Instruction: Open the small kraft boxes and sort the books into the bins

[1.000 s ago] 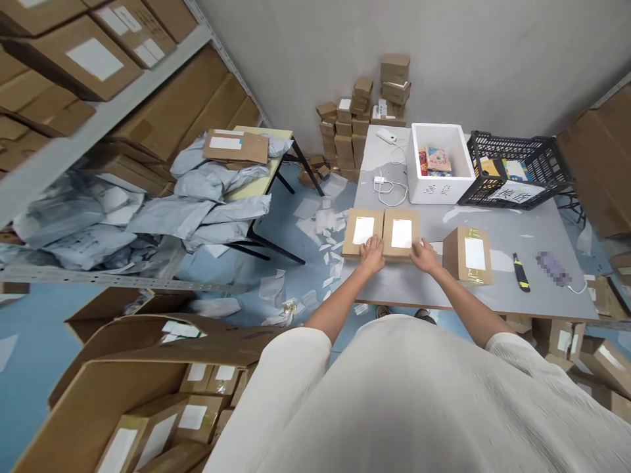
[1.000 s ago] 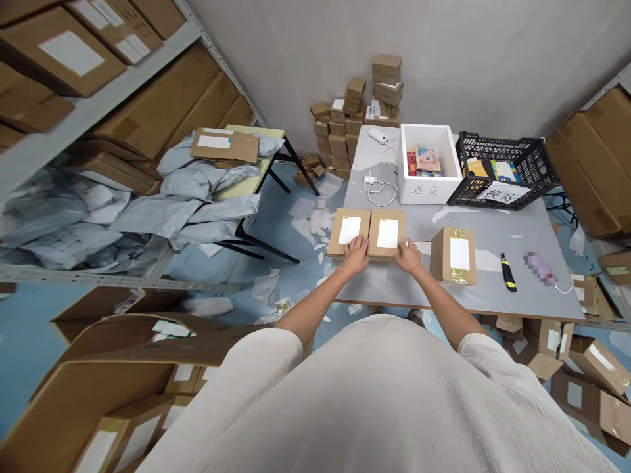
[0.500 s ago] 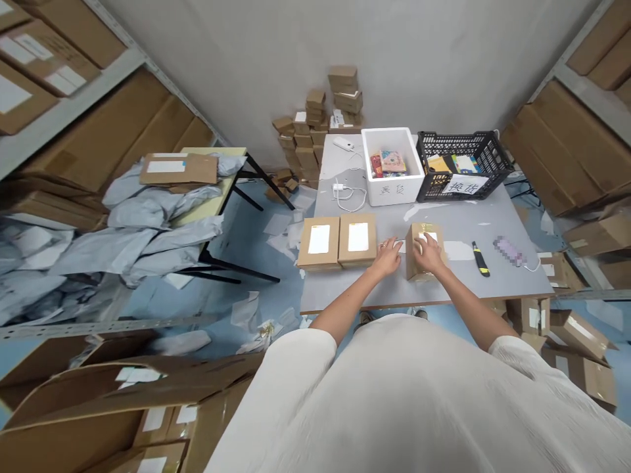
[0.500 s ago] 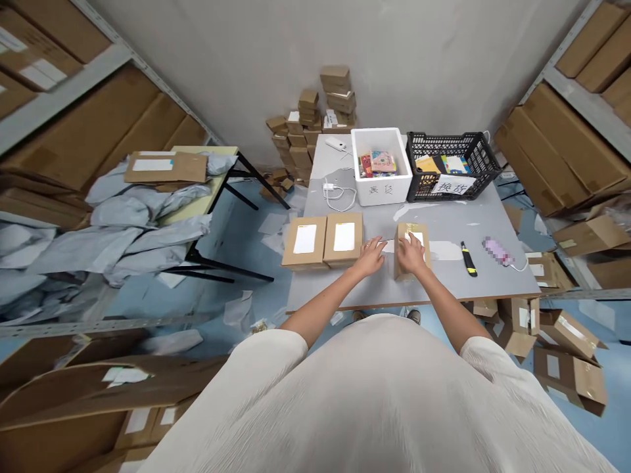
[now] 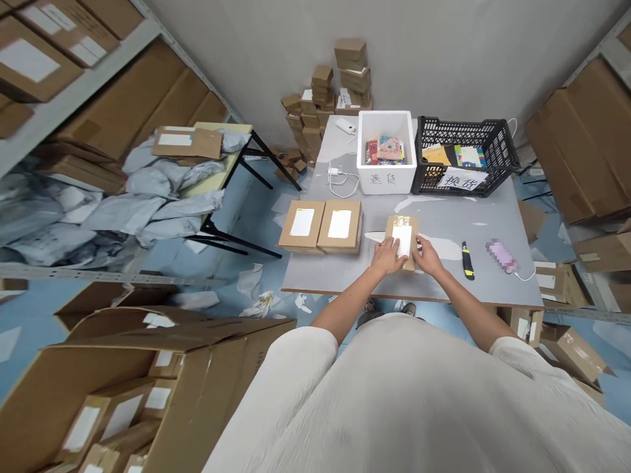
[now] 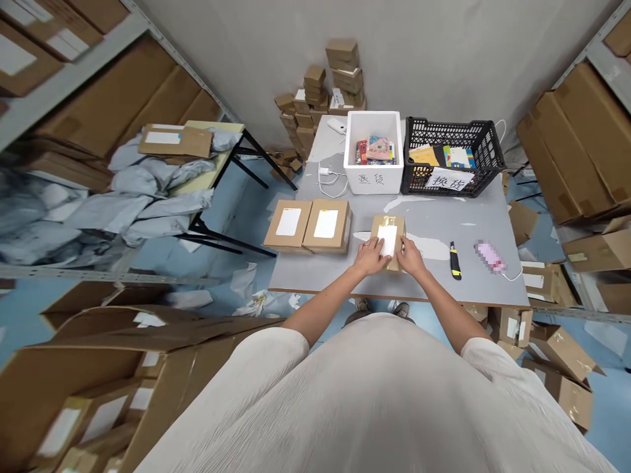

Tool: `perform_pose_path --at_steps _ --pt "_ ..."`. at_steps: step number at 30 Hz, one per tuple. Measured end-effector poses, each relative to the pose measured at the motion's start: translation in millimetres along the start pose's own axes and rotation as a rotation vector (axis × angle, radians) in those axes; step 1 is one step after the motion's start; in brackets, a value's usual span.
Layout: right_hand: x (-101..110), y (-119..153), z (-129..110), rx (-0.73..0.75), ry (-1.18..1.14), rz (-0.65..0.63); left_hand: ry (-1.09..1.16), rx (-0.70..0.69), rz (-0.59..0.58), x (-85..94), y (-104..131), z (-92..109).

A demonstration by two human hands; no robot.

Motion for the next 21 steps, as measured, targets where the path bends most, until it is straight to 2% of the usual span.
perform_pose_path --at_steps 4,6,7,11,12,16,21 --pt "-12 -9 -34 0.151 -0.053 -0.016 0.055 0.168 -0.044 17.4 -8 -38" --pt "-23 -12 -46 0.173 -0.01 -0.065 0.082 0.244 -0.099 25.2 -9 -59" --pt "-29 -14 -49 0.155 0.031 -0.093 0.082 0.243 -0.089 30.9 -8 -67" --pt "-51 -15 -43 0.002 0.164 -0.171 0.032 0.114 0.133 57.3 9 -86" --pt "-56 -14 -41 -0.008 0.159 -0.169 0.023 0.066 0.152 59.5 17 -88" --pt "-66 -18 -44 0.021 0.06 -0.059 -0.051 -0.104 -0.026 49.3 39 -95" --pt "-68 -27 -37 -0.219 0.002 0.019 -0.15 -0.23 -0.045 58.0 39 -91"
Point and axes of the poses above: each hand's wrist, its own y-axis away from the middle knuckle, its own x-axis out of the back of the hand, z = x × y, the point moved 7 cm from there along -y, towards the middle knuckle, and after that the axes turned 13 degrees about y, right-handed, at the moved point
